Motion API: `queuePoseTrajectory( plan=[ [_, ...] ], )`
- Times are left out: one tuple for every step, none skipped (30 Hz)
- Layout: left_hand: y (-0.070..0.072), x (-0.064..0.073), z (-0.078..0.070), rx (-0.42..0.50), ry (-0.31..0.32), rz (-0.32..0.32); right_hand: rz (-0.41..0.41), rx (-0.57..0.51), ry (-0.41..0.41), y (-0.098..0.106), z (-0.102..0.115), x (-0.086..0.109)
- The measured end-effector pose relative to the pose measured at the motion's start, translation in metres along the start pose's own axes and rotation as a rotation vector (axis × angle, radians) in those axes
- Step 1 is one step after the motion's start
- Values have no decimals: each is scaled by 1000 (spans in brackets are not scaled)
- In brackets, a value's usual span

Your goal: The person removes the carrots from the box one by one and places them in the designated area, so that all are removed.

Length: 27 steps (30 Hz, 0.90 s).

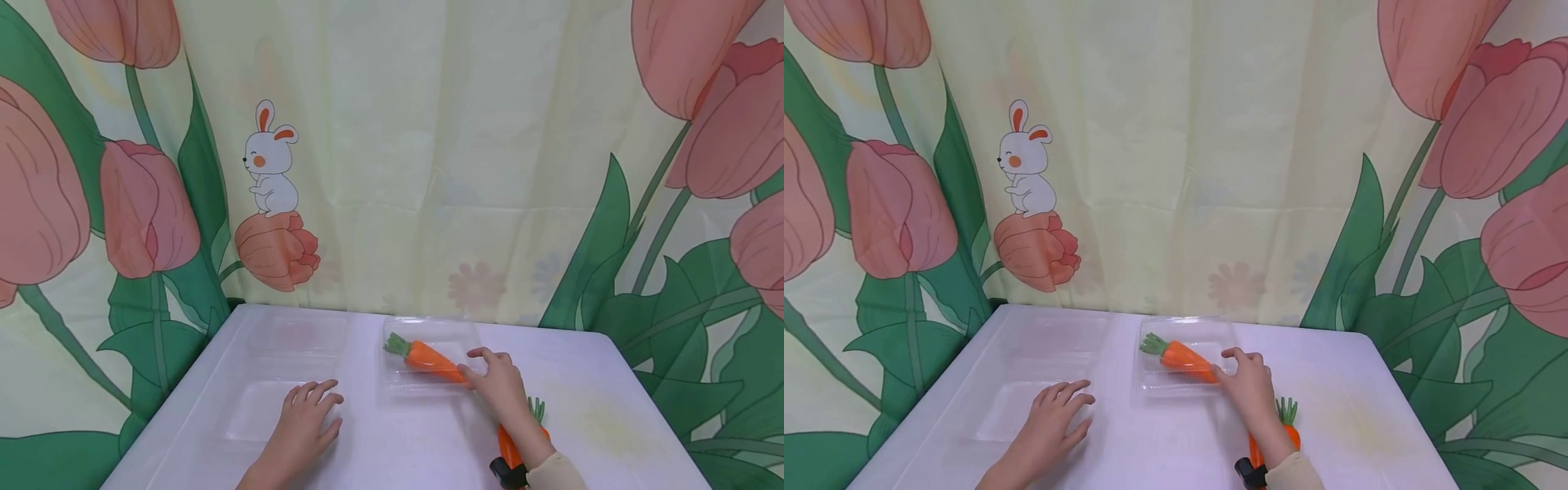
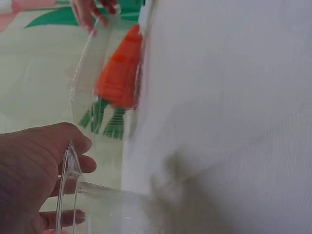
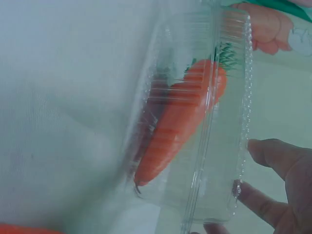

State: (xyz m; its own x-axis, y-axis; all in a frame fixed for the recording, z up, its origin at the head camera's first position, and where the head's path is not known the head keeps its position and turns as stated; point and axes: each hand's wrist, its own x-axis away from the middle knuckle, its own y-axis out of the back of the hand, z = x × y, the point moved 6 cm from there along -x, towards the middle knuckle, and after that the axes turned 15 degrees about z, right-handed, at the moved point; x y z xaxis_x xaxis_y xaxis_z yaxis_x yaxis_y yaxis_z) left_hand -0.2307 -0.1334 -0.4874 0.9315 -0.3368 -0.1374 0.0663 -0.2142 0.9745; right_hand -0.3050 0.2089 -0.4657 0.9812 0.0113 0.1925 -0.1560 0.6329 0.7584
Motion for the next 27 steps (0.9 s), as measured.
queuePoseTrajectory(
  plan=[
    [1, 0, 1, -8, 9, 2, 4, 2, 2, -1, 2, 2],
    [2, 1, 3, -14, 22, 8, 6, 6, 5, -3, 5, 3],
    [3, 1, 4, -20, 32, 10, 8, 10, 9, -4, 7, 4],
    [4, 1, 4, -22, 39, 10, 10, 13, 15, -5, 9, 5],
    [5, 1, 5, -20, 40, 8, 10, 16, 22, -6, 10, 6],
    [6, 0, 4, -23, 40, -2, 10, 23, 29, -7, 12, 7],
    [6, 0, 3, -22, 35, -15, 7, 28, 34, -7, 13, 8],
    [6, -1, 2, -19, 30, -32, 5, 34, 39, -7, 14, 9],
    [7, -2, 0, -13, 20, -51, 4, 38, 41, -8, 14, 9],
    [7, -4, -2, 2, 11, -69, 4, 39, 41, -8, 14, 9],
    [7, -5, -5, 22, 3, -83, 4, 42, 39, -9, 13, 10],
    [6, -7, -7, 53, 0, -89, 5, 43, 37, -9, 13, 10],
    [6, -8, -10, 95, 2, -87, 4, 39, 39, -10, 12, 11],
    [5, -11, -12, 150, 9, -73, 3, 34, 42, -11, 11, 11],
    [4, -13, -15, 221, 20, -53, 0, 23, 47, -11, 9, 11],
    [2, -15, -17, 299, 34, -33, -3, 8, 52, -12, 8, 11],
    [1, -18, -19, 380, 53, -11, -6, -11, 55, -13, 6, 12],
    [-1, -21, -21, 457, 73, 6, -9, -37, 60, -13, 5, 12],
    [-3, -24, -22, 533, 93, 17, -12, -64, 62, -14, 3, 12],
    [-4, -27, -23, 606, 108, 21, -12, -98, 60, -14, 0, 12],
    [-6, -30, -24, 672, 120, 19, -9, -132, 54, -15, -2, 12],
    [-8, -33, -25, 725, 131, 15, -5, -167, 48, -15, -5, 11],
    [-10, -37, -26, 781, 138, 12, 0, -200, 43, -16, -7, 11],
    [-13, -40, -26, 836, 144, 8, 8, -230, 36, -17, -10, 12],
    [-15, -42, -27, 893, 151, 9, 19, -253, 25, -17, -12, 12],
    [-18, -45, -27, 948, 159, 12, 31, -277, 16, -19, -14, 13],
    [-21, -47, -27, 999, 169, 16, 46, -300, 9, -20, -16, 13]
  ],
)
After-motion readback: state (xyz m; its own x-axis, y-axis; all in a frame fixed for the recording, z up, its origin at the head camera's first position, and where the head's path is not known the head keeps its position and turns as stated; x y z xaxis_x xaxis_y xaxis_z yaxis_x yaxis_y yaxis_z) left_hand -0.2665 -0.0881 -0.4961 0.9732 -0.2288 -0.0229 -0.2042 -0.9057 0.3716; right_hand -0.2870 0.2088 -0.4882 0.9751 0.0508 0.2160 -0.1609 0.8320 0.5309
